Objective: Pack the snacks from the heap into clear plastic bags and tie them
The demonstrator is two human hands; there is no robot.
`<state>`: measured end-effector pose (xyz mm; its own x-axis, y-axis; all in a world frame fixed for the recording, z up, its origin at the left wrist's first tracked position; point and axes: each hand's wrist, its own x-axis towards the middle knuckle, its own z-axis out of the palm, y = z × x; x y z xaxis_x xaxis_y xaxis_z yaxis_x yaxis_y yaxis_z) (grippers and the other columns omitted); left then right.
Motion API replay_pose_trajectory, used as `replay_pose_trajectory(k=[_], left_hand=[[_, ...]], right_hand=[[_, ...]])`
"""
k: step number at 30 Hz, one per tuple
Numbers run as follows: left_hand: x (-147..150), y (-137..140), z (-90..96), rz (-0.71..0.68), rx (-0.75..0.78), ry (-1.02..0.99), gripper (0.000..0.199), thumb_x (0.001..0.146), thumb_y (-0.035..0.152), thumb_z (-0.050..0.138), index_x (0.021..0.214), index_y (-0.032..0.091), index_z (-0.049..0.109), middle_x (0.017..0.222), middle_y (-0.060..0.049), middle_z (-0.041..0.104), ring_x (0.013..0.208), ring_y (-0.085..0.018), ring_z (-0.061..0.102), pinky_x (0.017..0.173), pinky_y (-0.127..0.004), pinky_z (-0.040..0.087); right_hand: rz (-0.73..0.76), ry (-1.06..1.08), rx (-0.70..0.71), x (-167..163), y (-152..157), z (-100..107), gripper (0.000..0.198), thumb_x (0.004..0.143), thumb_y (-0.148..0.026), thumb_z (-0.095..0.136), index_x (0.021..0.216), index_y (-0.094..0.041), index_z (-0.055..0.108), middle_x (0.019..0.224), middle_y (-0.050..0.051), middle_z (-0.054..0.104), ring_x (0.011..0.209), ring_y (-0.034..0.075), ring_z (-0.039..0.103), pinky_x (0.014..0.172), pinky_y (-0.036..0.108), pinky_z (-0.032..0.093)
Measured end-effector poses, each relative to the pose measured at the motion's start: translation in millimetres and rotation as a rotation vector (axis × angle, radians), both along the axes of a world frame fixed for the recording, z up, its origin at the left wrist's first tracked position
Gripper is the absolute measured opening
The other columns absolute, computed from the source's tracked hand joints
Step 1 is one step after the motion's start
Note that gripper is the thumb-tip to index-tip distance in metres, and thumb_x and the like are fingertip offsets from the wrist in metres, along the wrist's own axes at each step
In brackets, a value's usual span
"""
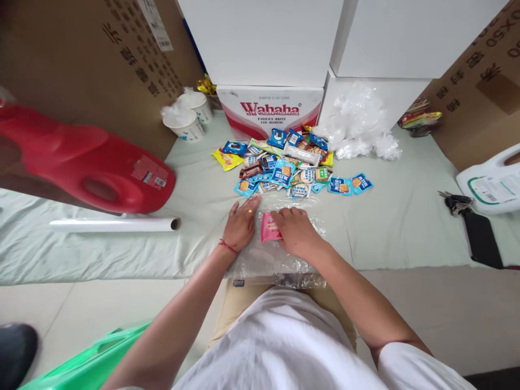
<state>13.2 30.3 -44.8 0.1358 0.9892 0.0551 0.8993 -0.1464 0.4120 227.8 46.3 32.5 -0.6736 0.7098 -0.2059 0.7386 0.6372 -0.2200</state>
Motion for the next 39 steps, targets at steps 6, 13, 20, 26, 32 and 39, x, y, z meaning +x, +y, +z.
replay_pose_trajectory(k=[6,13,20,26,32,39], left_hand=[[-0.6,0.2,-4.8,0.025,0.021,-0.046,0.073,0.089,0.006,0.034,0.161,0.019,0.035,0.162,-0.01,0.047,0.153,-0.023,0.041,0.127,-0.055,0.024],[-18.9,-3.7,-5.8,0.077,0.165,-0.251,0.057,0.1,0.022,0.035,0.157,0.019,0.042,0.159,-0.012,0.052,0.151,-0.024,0.044,0.126,-0.05,0.035],[-42.9,-22.9,7.2,-0.066,0.34,-0.141,0.036,0.096,0.019,0.044,0.123,0.023,0.067,0.148,-0.011,0.061,0.153,-0.027,0.039,0.124,-0.055,0.038],[-63.6,-67.9,29.5,-0.463,0.327,-0.114,0.051,0.092,0.015,0.048,0.141,0.027,0.054,0.147,-0.012,0.062,0.15,-0.027,0.045,0.126,-0.057,0.032],[-82.3,-93.5,24.7,-0.663,0.102,-0.025,0.084,0.093,0.05,0.066,0.163,0.022,0.028,0.156,-0.019,0.053,0.147,-0.03,0.049,0.129,-0.055,0.024],[-74.9,-77.9,21.0,-0.373,-0.044,-0.326,0.021,0.1,0.036,0.055,0.102,0.023,0.072,0.125,-0.012,0.075,0.126,-0.024,0.067,0.115,-0.045,0.049]], right_hand=[[0.006,0.012,0.009,-7.6,-4.9,-10.3,0.077,0.086,-0.028,0.075,0.155,-0.015,0.044,0.144,0.019,0.057,0.127,0.035,0.052,0.11,0.05,0.037],[-0.137,0.477,0.126,59.2,-51.6,-16.9,0.054,0.101,-0.049,0.058,0.146,-0.021,0.054,0.15,0.018,0.053,0.139,0.032,0.048,0.115,0.053,0.041],[-0.082,0.318,0.168,107.2,-133.4,-61.5,0.054,0.099,-0.031,0.063,0.152,-0.032,0.051,0.151,0.011,0.057,0.142,0.03,0.049,0.124,0.063,0.034],[-0.194,0.476,0.193,99.3,-121.2,-61.4,0.027,0.1,-0.016,0.054,0.113,-0.028,0.076,0.136,0.007,0.068,0.132,0.027,0.054,0.117,0.057,0.044],[-0.293,0.727,-0.137,101.9,-79.9,-29.8,0.023,0.103,-0.032,0.054,0.107,-0.026,0.076,0.103,0.008,0.075,0.099,0.022,0.068,0.088,0.038,0.057],[-0.531,0.819,-0.514,95.3,-24.8,-16.0,0.038,0.091,-0.055,0.066,0.096,-0.018,0.076,0.079,0.002,0.068,0.068,0.014,0.056,0.063,0.026,0.044]])
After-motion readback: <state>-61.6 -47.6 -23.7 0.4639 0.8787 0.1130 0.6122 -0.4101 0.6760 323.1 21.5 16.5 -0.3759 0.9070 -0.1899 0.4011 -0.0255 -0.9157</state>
